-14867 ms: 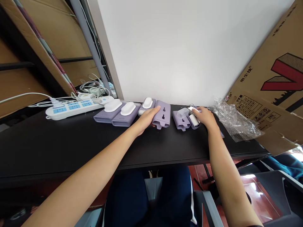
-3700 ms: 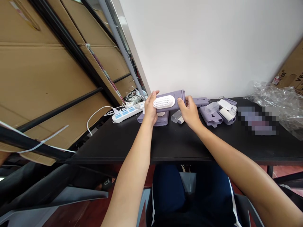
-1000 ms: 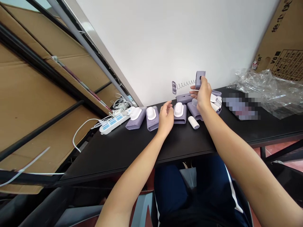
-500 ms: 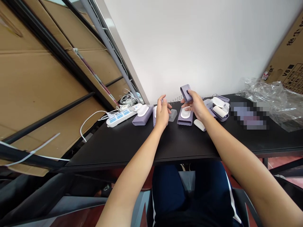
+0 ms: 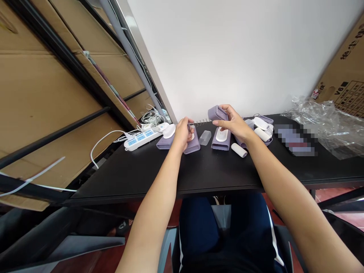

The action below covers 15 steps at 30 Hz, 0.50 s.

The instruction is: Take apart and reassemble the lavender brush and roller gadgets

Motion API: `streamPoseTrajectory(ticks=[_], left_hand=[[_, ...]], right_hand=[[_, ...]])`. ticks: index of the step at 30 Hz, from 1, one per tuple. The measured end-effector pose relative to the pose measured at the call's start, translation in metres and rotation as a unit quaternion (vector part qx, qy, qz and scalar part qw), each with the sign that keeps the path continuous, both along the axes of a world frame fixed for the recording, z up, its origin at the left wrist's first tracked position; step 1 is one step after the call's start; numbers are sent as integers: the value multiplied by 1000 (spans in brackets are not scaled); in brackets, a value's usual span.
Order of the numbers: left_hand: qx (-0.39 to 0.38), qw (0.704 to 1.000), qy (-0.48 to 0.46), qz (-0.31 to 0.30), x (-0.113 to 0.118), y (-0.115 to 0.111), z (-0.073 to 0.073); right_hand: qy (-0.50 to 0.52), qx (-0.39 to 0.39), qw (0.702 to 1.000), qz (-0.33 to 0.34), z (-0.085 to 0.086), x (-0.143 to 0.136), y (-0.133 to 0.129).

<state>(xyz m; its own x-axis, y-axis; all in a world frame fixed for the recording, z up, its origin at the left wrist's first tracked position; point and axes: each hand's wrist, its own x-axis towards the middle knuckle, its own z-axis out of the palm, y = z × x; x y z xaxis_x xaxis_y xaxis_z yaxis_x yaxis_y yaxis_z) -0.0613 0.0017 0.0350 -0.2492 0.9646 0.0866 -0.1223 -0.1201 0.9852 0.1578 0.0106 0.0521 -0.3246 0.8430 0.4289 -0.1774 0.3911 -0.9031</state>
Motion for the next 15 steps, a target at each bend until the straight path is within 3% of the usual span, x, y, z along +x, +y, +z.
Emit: streamPoseTrajectory(ticks=[4, 7, 11, 15], left_hand=[[-58, 997, -25, -44, -17, 1, 7], [-94, 992, -53, -67, -28, 1, 9], [-12, 997, -72, -6, -28, 1, 11], [21, 995, -85, 56, -12, -2, 12]], right_hand=[[-6, 13, 999, 51, 7, 6, -4], [0, 28, 999, 43, 12, 10, -6], [49, 7, 998, -43, 14, 10, -4], [92, -71, 983, -145, 11, 11, 6]])
